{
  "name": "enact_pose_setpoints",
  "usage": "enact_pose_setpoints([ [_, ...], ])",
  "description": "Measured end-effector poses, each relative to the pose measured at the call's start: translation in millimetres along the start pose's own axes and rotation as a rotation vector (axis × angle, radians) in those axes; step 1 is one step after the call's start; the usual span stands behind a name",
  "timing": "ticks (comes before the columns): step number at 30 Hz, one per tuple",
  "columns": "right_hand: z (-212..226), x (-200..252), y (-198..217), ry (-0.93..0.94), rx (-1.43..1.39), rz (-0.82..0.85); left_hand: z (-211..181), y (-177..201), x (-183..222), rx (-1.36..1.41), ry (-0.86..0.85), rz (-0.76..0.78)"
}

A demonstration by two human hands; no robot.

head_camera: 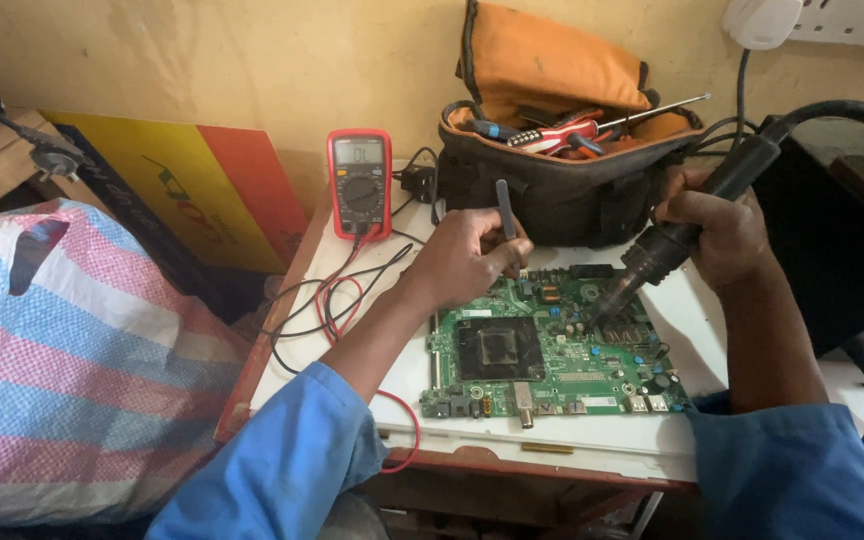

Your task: Using a hot air rework station and tweezers to desolder and remove components from a computer motherboard.

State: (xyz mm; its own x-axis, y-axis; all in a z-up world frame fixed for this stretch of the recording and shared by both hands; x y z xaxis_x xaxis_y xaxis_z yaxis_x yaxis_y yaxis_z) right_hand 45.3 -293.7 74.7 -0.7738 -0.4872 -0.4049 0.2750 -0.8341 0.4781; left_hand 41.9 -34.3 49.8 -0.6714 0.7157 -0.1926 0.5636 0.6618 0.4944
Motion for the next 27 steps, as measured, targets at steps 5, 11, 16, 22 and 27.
enact_pose_setpoints([
  [5, -2.1, 0.5, 1.3, -0.014, 0.011, -0.006, 0.0, 1.3, -1.1, -0.059, 0.011, -0.013],
  [11, -0.5, 0.0, 1.3, 0.092, 0.154, 0.062, -0.6, 1.3, -0.5, -0.077, 0.017, -0.009],
  [16, -6.9, 0.4, 3.0, -0.014, -0.004, 0.015, -9.0, 0.0, 1.6, -0.062, -0.05, -0.008],
  [22, -9.1, 5.9, 3.3, -0.183, -0.138, -0.174, -8.2, -11.4, 0.2, 0.06, -0.115, -0.013],
  [27, -2.1, 0.1, 0.6, -0.021, -0.078, -0.019, -11.9, -30.3, -2.2, 0.287, -0.115, 0.104],
])
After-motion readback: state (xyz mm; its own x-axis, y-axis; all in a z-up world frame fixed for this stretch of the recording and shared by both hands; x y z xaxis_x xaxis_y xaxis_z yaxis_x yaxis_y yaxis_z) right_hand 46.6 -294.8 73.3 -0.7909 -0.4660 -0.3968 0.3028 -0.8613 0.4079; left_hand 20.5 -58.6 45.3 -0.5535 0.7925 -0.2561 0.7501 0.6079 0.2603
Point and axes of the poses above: each hand's wrist, its own x-axis away from the middle knuckle, its own y-axis out of the back of the hand, z = x × y, the point moved 6 cm from there along -x, towards the middle knuckle, and after that the axes turned 15 degrees about z, right-handed, at the moved point
